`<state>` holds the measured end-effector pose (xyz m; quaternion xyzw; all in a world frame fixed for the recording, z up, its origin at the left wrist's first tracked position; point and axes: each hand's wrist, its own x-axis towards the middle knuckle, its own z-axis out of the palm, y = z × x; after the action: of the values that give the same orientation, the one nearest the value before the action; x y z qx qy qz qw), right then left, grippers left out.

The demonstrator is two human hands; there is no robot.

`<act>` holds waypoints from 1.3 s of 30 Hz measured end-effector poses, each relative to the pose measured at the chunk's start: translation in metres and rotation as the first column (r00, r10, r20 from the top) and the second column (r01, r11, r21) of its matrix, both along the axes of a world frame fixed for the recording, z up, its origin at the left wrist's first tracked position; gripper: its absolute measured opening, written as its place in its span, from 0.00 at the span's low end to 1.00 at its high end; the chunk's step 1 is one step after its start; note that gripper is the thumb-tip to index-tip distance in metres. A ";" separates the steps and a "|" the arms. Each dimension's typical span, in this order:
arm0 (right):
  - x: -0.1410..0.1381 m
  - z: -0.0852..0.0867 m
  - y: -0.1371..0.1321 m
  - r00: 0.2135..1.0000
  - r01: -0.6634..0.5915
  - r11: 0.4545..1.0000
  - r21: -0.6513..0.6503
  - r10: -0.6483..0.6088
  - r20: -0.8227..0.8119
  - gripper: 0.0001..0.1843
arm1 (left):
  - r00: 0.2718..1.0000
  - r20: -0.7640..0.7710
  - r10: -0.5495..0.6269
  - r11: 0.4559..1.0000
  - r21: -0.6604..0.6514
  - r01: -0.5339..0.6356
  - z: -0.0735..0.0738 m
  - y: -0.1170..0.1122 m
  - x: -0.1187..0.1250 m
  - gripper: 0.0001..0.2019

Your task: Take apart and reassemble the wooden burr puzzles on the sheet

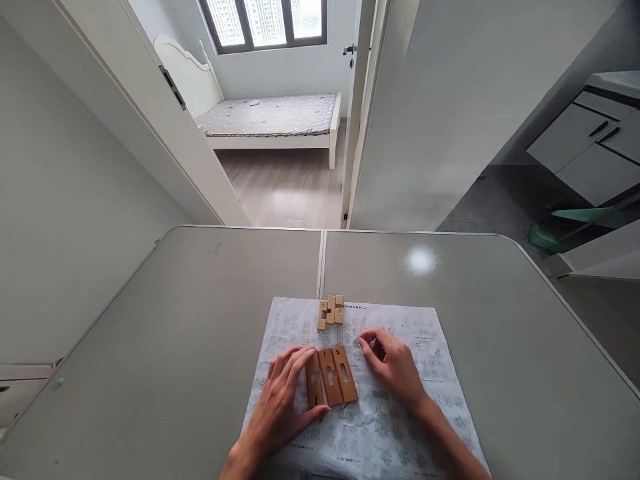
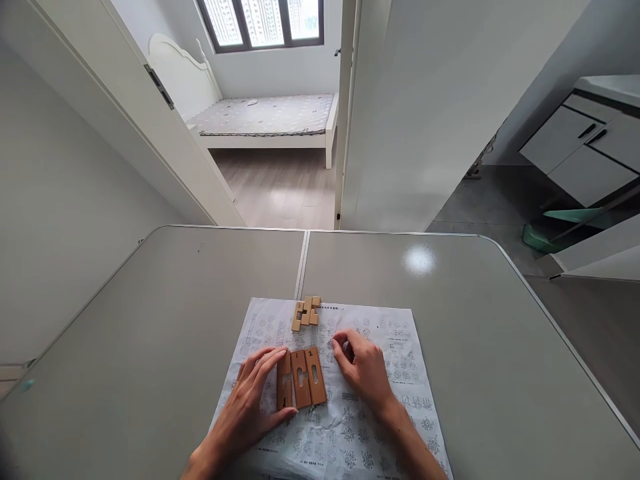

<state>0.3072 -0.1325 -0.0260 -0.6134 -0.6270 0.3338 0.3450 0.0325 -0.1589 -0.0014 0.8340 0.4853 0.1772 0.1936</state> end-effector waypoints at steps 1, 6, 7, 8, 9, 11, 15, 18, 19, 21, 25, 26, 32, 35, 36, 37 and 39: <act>0.000 0.002 0.000 1.000 -0.015 1.000 -0.009 0.015 0.004 0.12 | 1.000 -0.006 -0.004 1.000 -0.008 0.004 0.001 0.000 -0.001 0.51; 0.000 0.016 -0.002 0.988 -0.148 0.985 -0.091 0.151 0.031 0.09 | 0.998 -0.005 -0.067 0.998 0.007 0.067 0.007 0.002 -0.005 0.43; -0.001 0.018 -0.003 0.985 -0.163 0.981 -0.107 0.168 0.042 0.09 | 0.997 -0.003 -0.079 0.997 0.018 0.079 0.008 0.002 -0.006 0.42; -0.002 0.021 -0.004 0.981 -0.176 0.977 -0.124 0.184 0.054 0.08 | 0.997 -0.001 -0.083 0.996 0.029 0.083 0.008 0.002 -0.006 0.41; -0.003 0.022 -0.006 0.979 -0.184 0.973 -0.142 0.194 0.068 0.08 | 0.997 0.000 -0.078 0.996 0.037 0.078 0.008 0.001 -0.007 0.41; -0.007 0.024 -0.009 0.974 -0.190 0.966 -0.175 0.208 0.089 0.07 | 0.999 0.003 -0.049 0.997 0.054 0.049 0.006 0.000 -0.007 0.40; -0.013 0.027 -0.016 0.968 -0.196 0.956 -0.218 0.224 0.110 0.06 | 0.999 0.010 0.044 0.995 0.093 -0.045 -0.002 -0.003 -0.006 0.34; -0.017 0.029 -0.020 0.962 -0.201 0.947 -0.249 0.238 0.130 0.04 | 0.994 0.029 0.108 0.988 0.105 -0.110 -0.008 -0.004 -0.007 0.29; -0.019 0.029 -0.021 0.961 -0.198 0.945 -0.260 0.239 0.140 0.04 | 0.990 0.039 0.132 0.985 0.110 -0.135 -0.009 -0.004 -0.007 0.26; -0.021 0.029 -0.022 0.959 -0.186 0.944 -0.271 0.235 0.161 0.06 | 0.981 0.057 0.184 0.974 0.122 -0.190 -0.009 -0.003 -0.007 0.22; -0.024 0.022 -0.022 0.963 -0.145 0.954 -0.262 0.197 0.183 0.07 | 0.958 0.067 0.278 0.949 0.137 -0.284 -0.007 -0.001 -0.004 0.12; -0.025 0.020 -0.022 0.966 -0.132 0.958 -0.255 0.182 0.182 0.07 | 0.954 0.064 0.294 0.943 0.141 -0.301 -0.006 -0.001 -0.003 0.10; -0.028 0.017 -0.020 0.977 -0.082 0.971 -0.222 0.122 0.173 0.04 | 0.942 0.039 0.335 0.930 0.149 -0.336 -0.008 -0.001 -0.003 0.07; -0.030 0.020 -0.021 0.976 -0.070 0.973 -0.221 0.113 0.184 0.04 | 0.940 0.028 0.340 0.929 0.148 -0.340 -0.009 -0.001 -0.003 0.06; -0.030 0.021 -0.021 0.975 -0.069 0.974 -0.217 0.112 0.192 0.05 | 0.940 0.027 0.339 0.929 0.148 -0.340 -0.009 0.000 -0.003 0.06; -0.030 0.021 -0.021 0.974 -0.071 0.975 -0.212 0.113 0.198 0.06 | 0.941 0.025 0.338 0.929 0.149 -0.338 -0.009 0.000 -0.003 0.06; -0.030 0.020 -0.021 0.972 -0.085 0.976 -0.203 0.126 0.197 0.07 | 0.942 0.022 0.336 0.930 0.150 -0.336 -0.009 0.001 -0.003 0.06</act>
<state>0.2772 -0.1537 -0.0060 -0.6413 -0.6563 0.3447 0.1981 0.0300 -0.1577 -0.0102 0.7514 0.6062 0.2424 0.0956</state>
